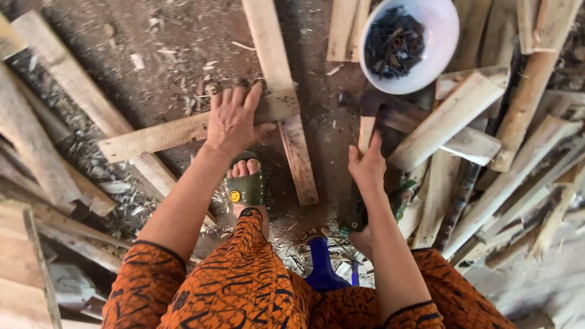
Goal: The person assembles a wooden frame on the ground by hammering nails into the joints of wooden planks. They pick up nails from a white bowl, position the planks, and use a hammer to secure them together.
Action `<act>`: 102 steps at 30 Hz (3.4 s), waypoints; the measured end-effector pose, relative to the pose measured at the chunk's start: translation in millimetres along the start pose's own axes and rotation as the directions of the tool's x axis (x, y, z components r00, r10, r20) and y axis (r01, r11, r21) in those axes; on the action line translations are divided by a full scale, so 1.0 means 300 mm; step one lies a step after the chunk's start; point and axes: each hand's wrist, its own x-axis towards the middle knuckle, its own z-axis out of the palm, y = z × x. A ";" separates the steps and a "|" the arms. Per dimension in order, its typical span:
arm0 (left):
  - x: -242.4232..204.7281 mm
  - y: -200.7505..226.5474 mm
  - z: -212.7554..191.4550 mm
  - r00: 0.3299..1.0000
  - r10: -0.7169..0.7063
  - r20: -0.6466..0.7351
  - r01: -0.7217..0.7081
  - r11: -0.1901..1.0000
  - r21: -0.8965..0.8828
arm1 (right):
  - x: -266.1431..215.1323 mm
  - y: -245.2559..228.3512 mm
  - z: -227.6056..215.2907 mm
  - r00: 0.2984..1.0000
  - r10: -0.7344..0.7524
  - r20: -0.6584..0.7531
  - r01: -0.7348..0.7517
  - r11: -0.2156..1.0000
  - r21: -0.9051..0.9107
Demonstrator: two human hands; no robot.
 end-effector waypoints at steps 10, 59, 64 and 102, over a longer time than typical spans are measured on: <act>-0.004 -0.008 0.012 0.996 0.058 -0.067 -0.054 0.996 0.064 | -0.236 -0.154 -0.111 0.964 -0.225 0.143 0.146 0.894 0.423; -0.015 -0.004 0.000 0.996 0.001 0.091 -0.008 0.997 0.079 | -0.388 -0.358 -0.148 0.726 -0.583 -0.365 0.639 0.768 0.044; 0.004 -0.011 -0.023 0.991 -0.009 0.135 0.005 1.000 0.031 | -0.257 0.319 0.326 0.491 -0.867 -0.085 0.724 0.460 -0.515; 0.000 -0.005 0.013 0.998 0.000 0.060 -0.003 0.999 0.034 | -0.304 -0.378 -0.158 0.740 -0.657 -0.144 0.671 0.706 0.226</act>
